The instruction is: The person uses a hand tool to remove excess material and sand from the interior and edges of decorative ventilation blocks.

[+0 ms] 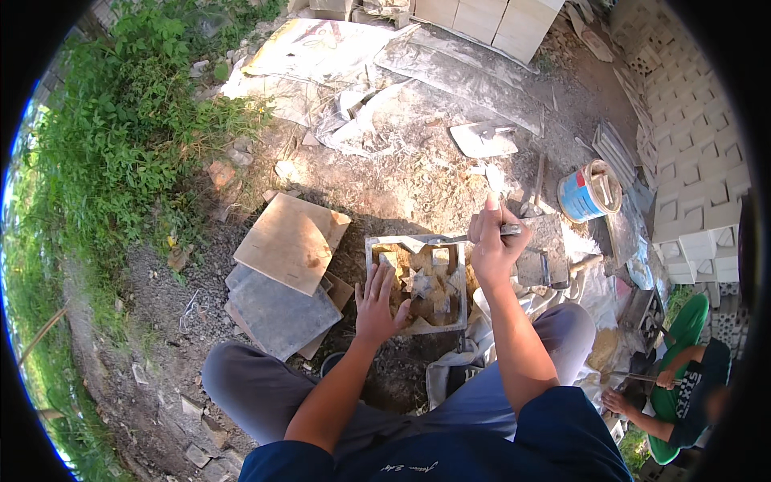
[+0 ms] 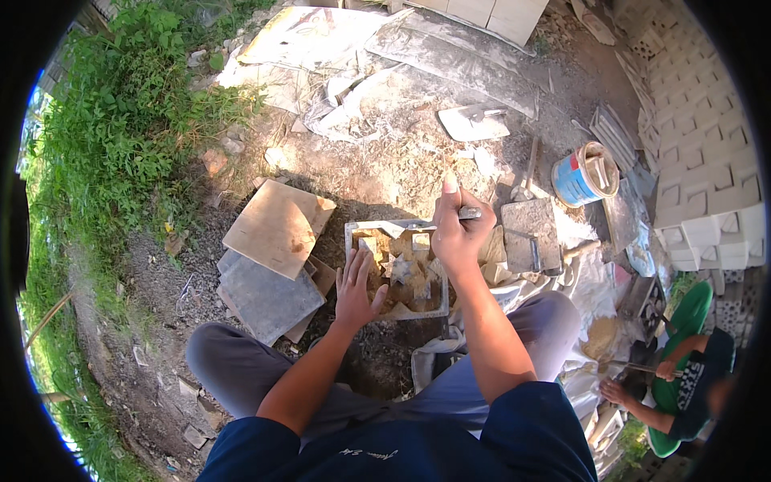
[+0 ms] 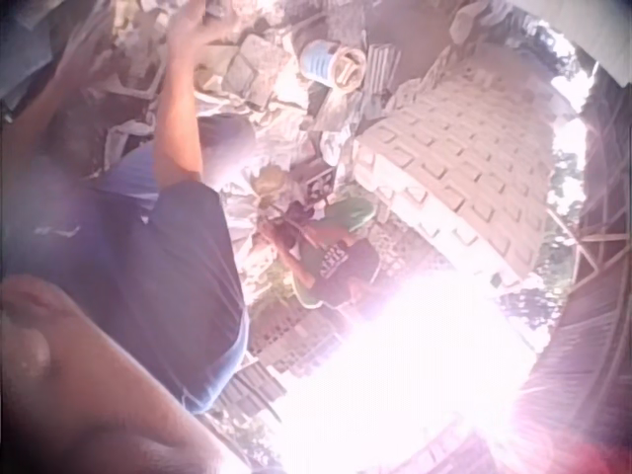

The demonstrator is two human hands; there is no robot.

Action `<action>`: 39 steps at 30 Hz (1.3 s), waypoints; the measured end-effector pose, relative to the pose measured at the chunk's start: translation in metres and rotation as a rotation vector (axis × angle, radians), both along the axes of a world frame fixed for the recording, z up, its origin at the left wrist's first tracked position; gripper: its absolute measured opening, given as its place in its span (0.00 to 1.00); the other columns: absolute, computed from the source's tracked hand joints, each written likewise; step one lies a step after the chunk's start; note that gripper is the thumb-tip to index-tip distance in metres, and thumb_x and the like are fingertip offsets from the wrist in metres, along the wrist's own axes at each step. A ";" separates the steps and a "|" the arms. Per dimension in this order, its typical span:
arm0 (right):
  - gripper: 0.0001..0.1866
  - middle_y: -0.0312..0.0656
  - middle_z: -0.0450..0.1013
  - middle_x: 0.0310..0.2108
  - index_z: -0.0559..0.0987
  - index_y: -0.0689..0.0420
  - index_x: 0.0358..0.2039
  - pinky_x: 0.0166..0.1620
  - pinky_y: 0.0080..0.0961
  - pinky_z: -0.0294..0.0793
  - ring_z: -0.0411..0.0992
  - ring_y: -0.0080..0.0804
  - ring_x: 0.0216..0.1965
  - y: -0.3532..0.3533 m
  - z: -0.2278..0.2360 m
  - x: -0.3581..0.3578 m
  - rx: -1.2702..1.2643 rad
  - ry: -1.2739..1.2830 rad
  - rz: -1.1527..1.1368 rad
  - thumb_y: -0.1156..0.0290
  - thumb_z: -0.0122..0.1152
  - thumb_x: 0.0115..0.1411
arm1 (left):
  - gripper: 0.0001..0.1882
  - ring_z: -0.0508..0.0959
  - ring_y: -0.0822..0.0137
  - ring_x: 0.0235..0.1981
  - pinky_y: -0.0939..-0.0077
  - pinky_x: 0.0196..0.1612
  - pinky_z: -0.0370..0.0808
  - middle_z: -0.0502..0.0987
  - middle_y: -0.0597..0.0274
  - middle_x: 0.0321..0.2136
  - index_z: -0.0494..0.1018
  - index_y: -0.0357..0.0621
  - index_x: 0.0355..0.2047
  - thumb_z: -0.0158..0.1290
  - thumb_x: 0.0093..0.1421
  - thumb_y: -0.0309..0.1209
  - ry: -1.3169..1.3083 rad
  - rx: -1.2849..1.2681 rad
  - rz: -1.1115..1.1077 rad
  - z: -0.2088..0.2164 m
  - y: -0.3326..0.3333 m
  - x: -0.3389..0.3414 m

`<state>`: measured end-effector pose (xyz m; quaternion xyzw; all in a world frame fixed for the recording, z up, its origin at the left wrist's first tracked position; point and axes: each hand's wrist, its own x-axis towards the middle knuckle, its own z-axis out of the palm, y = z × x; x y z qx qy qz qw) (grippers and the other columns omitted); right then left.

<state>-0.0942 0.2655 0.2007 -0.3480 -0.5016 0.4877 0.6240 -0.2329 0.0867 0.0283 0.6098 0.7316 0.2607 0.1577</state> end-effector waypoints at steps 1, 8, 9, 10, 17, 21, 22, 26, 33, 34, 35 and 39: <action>0.28 0.27 0.60 0.13 0.62 0.57 0.14 0.20 0.22 0.48 0.53 0.12 0.16 0.001 -0.004 0.001 -0.001 0.002 0.003 0.70 0.58 0.73 | 0.42 0.49 0.50 0.78 0.31 0.71 0.52 0.54 0.53 0.76 0.56 0.47 0.74 0.56 0.65 0.49 -0.002 0.014 0.004 0.000 0.000 0.001; 0.27 0.27 0.56 0.13 0.60 0.58 0.15 0.21 0.25 0.47 0.52 0.14 0.19 -0.010 -0.011 0.008 0.097 -0.102 0.031 0.75 0.61 0.69 | 0.42 0.48 0.49 0.78 0.33 0.72 0.51 0.53 0.52 0.76 0.54 0.47 0.75 0.55 0.66 0.48 -0.006 -0.016 -0.006 0.004 0.000 0.003; 0.27 0.27 0.56 0.13 0.60 0.58 0.15 0.21 0.25 0.47 0.52 0.14 0.19 -0.006 -0.019 0.010 0.089 -0.108 0.025 0.75 0.61 0.69 | 0.42 0.48 0.49 0.78 0.33 0.72 0.51 0.53 0.52 0.76 0.54 0.47 0.75 0.55 0.66 0.48 -0.013 -0.015 -0.011 0.005 -0.003 0.006; 0.27 0.27 0.57 0.13 0.60 0.58 0.14 0.21 0.24 0.47 0.52 0.14 0.18 0.002 -0.034 0.010 0.038 -0.133 0.020 0.75 0.61 0.70 | 0.42 0.49 0.48 0.78 0.32 0.71 0.51 0.54 0.52 0.76 0.54 0.47 0.75 0.56 0.66 0.48 -0.020 -0.003 -0.017 0.004 0.003 0.004; 0.28 0.26 0.59 0.14 0.59 0.57 0.15 0.22 0.23 0.47 0.53 0.13 0.19 0.017 -0.015 -0.006 -0.054 -0.128 0.086 0.72 0.60 0.71 | 0.42 0.49 0.49 0.78 0.33 0.72 0.51 0.54 0.53 0.76 0.53 0.49 0.75 0.56 0.65 0.46 -0.015 0.000 -0.014 0.003 0.009 -0.002; 0.26 0.23 0.55 0.16 0.60 0.56 0.16 0.22 0.23 0.46 0.50 0.12 0.20 0.000 -0.019 0.007 0.120 -0.231 0.082 0.74 0.59 0.71 | 0.42 0.49 0.52 0.78 0.29 0.71 0.50 0.54 0.54 0.76 0.55 0.51 0.75 0.56 0.66 0.48 -0.030 -0.020 0.012 0.007 -0.008 0.007; 0.26 0.25 0.57 0.15 0.61 0.56 0.16 0.22 0.23 0.47 0.50 0.13 0.19 0.010 -0.035 0.001 0.043 -0.215 0.097 0.73 0.57 0.73 | 0.42 0.49 0.52 0.78 0.29 0.71 0.50 0.54 0.54 0.76 0.55 0.51 0.75 0.56 0.65 0.49 -0.049 0.006 0.008 0.003 0.003 0.003; 0.27 0.26 0.57 0.14 0.61 0.56 0.16 0.21 0.23 0.48 0.51 0.14 0.17 0.009 -0.020 -0.001 0.053 -0.171 0.119 0.72 0.56 0.74 | 0.43 0.48 0.50 0.78 0.35 0.73 0.51 0.53 0.52 0.76 0.54 0.47 0.75 0.56 0.65 0.47 0.007 -0.048 0.005 0.004 -0.001 -0.001; 0.29 0.24 0.53 0.14 0.59 0.56 0.15 0.22 0.26 0.44 0.48 0.14 0.20 0.005 -0.015 -0.005 -0.081 -0.078 0.116 0.69 0.59 0.73 | 0.42 0.49 0.50 0.78 0.33 0.72 0.51 0.54 0.53 0.75 0.55 0.47 0.74 0.55 0.65 0.48 0.001 -0.024 0.000 0.007 -0.005 0.005; 0.29 0.24 0.54 0.15 0.59 0.55 0.15 0.22 0.25 0.45 0.48 0.13 0.20 0.004 -0.017 -0.001 -0.021 -0.166 0.133 0.69 0.58 0.74 | 0.42 0.50 0.50 0.78 0.33 0.72 0.51 0.55 0.54 0.75 0.56 0.48 0.74 0.56 0.65 0.49 -0.013 -0.017 0.010 0.006 0.001 0.005; 0.29 0.23 0.54 0.15 0.59 0.54 0.15 0.22 0.24 0.46 0.49 0.13 0.20 0.002 -0.017 0.000 0.033 -0.254 0.149 0.69 0.58 0.74 | 0.42 0.50 0.50 0.78 0.33 0.72 0.51 0.55 0.54 0.75 0.56 0.48 0.74 0.56 0.65 0.49 -0.007 -0.015 0.015 0.005 -0.001 0.004; 0.27 0.27 0.60 0.14 0.64 0.54 0.17 0.21 0.24 0.49 0.54 0.14 0.17 0.012 -0.035 -0.016 -0.044 -0.153 0.175 0.65 0.54 0.76 | 0.42 0.49 0.52 0.78 0.25 0.70 0.52 0.54 0.56 0.76 0.56 0.52 0.75 0.56 0.65 0.51 -0.021 0.017 0.021 0.003 -0.002 0.001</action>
